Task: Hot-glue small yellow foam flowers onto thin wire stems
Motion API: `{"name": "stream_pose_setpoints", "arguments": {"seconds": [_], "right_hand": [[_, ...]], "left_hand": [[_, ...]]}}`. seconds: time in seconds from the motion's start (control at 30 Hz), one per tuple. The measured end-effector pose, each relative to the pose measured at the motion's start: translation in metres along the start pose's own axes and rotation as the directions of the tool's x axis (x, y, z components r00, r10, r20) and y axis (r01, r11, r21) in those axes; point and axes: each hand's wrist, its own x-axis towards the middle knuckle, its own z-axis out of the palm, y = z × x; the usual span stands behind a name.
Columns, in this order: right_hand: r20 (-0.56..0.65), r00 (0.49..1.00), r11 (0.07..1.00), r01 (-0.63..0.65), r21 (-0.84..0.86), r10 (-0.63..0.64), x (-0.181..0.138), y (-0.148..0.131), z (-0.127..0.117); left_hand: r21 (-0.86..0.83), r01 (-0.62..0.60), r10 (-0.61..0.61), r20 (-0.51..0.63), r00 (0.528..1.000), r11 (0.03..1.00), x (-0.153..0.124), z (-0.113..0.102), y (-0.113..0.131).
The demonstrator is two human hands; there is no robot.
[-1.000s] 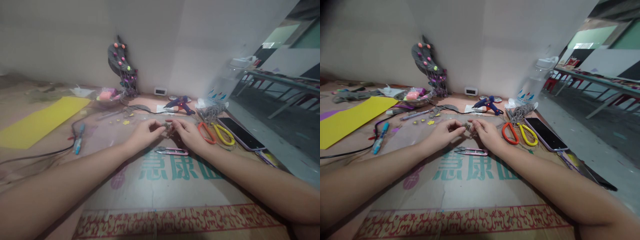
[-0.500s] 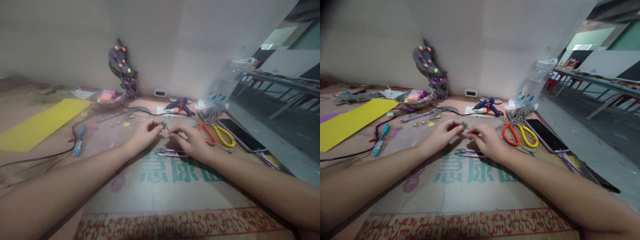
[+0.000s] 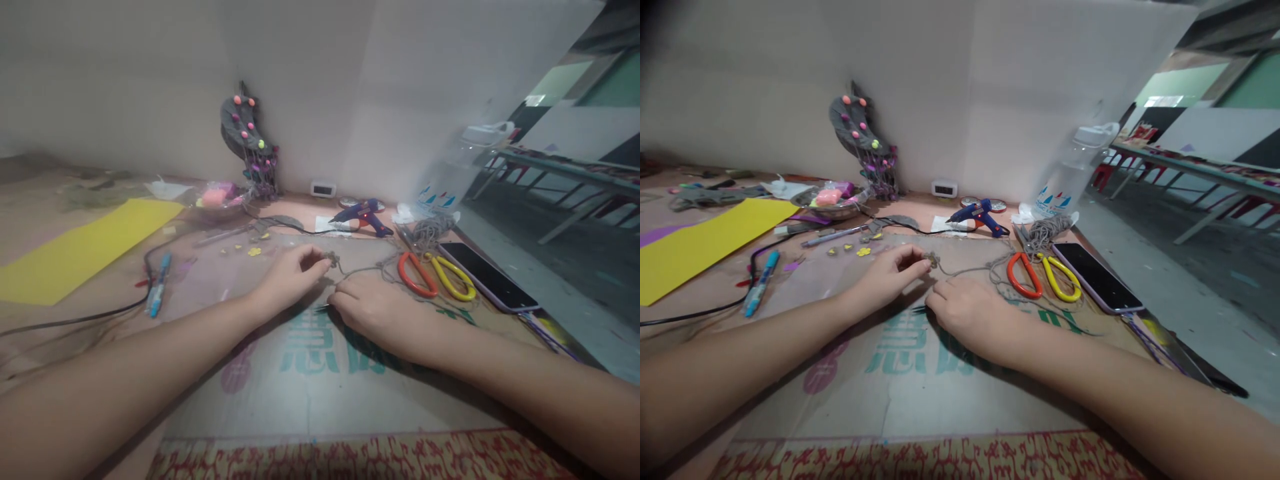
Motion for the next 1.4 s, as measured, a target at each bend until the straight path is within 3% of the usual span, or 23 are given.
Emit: {"name": "stream_pose_setpoints", "arguments": {"seconds": [0.1, 0.2, 0.33, 0.57, 1.4], "right_hand": [[-0.154, 0.983, 0.991, -0.085, 0.105, 0.100, 0.000, 0.007, -0.001], [-0.275, 0.931, 0.959, -0.183, 0.217, 0.240, 0.000, 0.019, -0.007], [-0.350, 0.901, 0.963, -0.212, 0.166, 0.258, -0.001, 0.037, -0.004], [-0.356, 0.908, 0.975, -0.217, 0.054, 0.222, -0.001, 0.048, 0.020], [-0.342, 0.927, 0.987, -0.162, 0.013, 0.156, 0.000, 0.052, 0.026]], "left_hand": [[-0.008, -0.005, 0.005, 0.017, 1.000, 1.000, 0.000, 0.000, -0.002], [-0.017, -0.033, 0.033, 0.040, 0.999, 0.999, 0.000, 0.001, -0.006], [0.016, -0.055, 0.054, 0.039, 0.998, 0.998, 0.001, 0.002, -0.007], [0.023, -0.034, 0.033, 0.070, 0.997, 0.999, 0.000, 0.002, -0.006], [0.021, -0.015, 0.013, 0.112, 0.994, 1.000, -0.002, 0.003, -0.005]]}}
